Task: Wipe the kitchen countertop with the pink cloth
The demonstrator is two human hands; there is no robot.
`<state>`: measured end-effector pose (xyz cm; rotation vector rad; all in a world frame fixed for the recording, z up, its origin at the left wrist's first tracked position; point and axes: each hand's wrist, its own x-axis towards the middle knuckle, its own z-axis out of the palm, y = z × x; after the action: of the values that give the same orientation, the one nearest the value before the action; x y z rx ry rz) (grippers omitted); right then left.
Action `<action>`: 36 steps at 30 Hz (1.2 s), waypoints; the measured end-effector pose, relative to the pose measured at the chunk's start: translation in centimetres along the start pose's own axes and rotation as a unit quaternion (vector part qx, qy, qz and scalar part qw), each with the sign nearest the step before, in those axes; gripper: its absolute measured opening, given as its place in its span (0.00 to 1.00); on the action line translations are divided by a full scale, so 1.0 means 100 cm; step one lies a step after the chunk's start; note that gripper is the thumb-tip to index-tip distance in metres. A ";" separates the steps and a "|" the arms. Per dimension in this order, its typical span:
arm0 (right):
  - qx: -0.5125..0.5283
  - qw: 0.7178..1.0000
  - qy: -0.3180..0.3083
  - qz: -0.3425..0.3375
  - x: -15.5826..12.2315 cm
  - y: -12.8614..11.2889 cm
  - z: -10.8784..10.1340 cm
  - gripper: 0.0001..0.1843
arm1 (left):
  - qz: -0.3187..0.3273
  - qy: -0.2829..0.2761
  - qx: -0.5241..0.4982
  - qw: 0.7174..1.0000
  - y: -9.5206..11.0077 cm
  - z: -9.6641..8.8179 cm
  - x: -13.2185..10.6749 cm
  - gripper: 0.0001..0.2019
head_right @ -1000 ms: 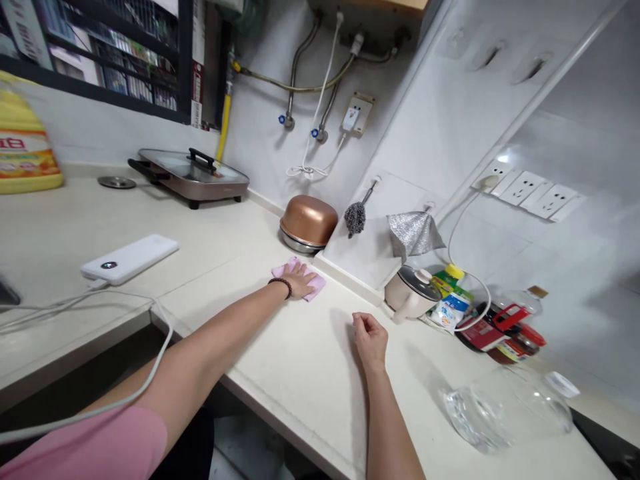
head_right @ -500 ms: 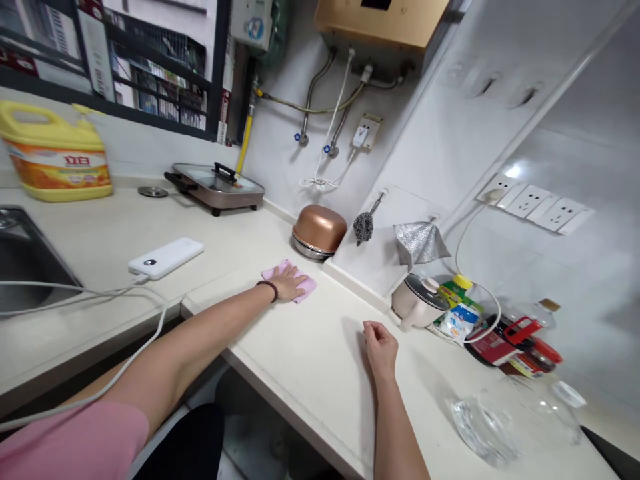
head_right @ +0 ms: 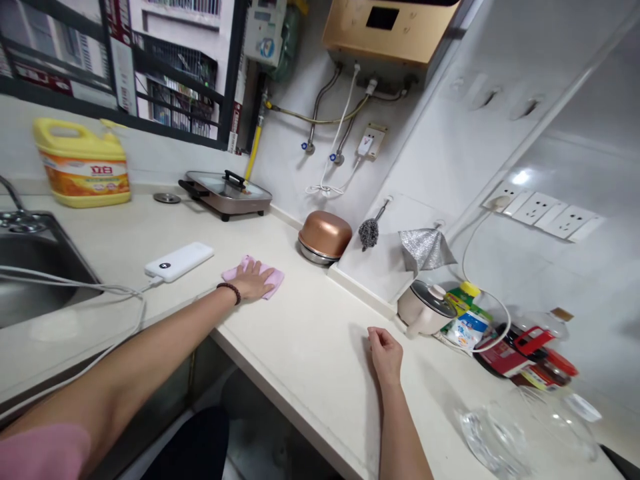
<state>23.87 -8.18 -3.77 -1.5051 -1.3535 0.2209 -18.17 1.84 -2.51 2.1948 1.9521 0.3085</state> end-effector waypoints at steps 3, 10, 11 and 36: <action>-0.002 1.000 -0.003 0.011 0.000 0.001 -0.001 0.29 | -0.014 -0.008 0.007 1.000 -0.004 -0.002 -0.023 0.38; 0.010 1.000 -0.004 0.023 -0.001 0.001 0.000 0.28 | 0.006 -0.007 0.028 1.000 -0.015 0.001 -0.087 0.37; 0.014 1.000 -0.005 0.022 0.000 0.001 0.001 0.28 | 0.008 -0.010 0.032 0.999 -0.015 0.001 -0.096 0.37; 0.041 0.999 0.011 0.027 -0.001 -0.005 0.002 0.28 | 0.358 -0.158 -0.070 0.918 0.200 0.058 -0.076 0.40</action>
<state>23.40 -8.26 -3.55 -1.4732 -1.2728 0.2889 1.64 -8.07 -2.76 2.5773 0.8838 0.1630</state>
